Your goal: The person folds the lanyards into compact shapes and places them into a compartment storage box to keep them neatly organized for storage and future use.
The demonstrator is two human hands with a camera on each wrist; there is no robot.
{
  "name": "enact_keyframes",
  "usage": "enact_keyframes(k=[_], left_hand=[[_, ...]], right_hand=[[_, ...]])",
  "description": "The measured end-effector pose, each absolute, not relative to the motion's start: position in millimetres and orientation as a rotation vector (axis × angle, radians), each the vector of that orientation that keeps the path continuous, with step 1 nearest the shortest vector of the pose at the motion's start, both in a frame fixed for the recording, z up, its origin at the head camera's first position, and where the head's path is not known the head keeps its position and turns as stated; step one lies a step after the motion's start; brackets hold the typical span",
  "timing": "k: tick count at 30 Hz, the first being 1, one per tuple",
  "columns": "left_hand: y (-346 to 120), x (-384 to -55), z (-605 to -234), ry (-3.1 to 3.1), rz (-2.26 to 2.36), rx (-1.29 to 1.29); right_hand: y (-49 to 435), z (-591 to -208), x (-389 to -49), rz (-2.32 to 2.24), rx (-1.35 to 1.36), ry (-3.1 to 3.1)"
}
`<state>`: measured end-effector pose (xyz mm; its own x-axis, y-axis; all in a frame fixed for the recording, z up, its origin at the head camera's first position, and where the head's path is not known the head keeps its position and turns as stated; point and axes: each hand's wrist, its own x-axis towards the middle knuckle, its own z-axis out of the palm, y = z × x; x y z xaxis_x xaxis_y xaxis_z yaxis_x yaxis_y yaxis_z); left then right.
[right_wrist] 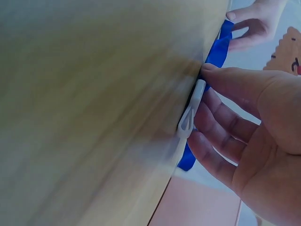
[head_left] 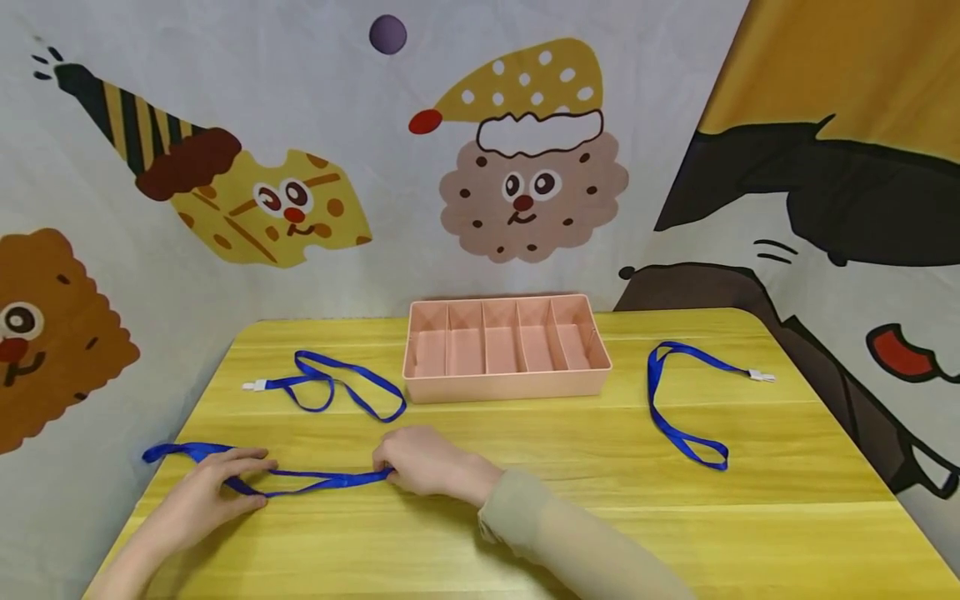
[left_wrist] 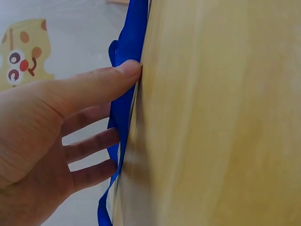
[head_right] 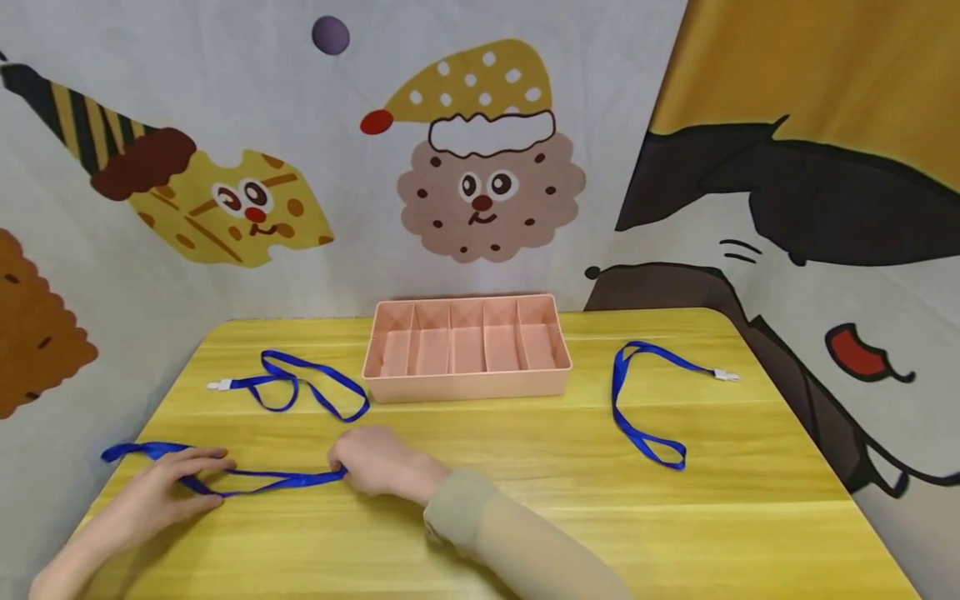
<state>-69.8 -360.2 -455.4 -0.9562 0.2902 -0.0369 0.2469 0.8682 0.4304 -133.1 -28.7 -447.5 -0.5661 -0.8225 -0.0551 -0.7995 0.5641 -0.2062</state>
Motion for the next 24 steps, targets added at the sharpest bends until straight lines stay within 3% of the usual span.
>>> enact_keyframes(k=[12,24], left_hand=[[-345.4,-78.7,-458.9,3.062,0.608,0.468],[-297.4,-84.8,-457.0,3.075,0.591,0.5]], right_hand=[[2.6,-443.3,-143.6,-0.285,-1.263,2.657],[52.5,-440.7,-146.8,-0.351,-1.177,2.691]])
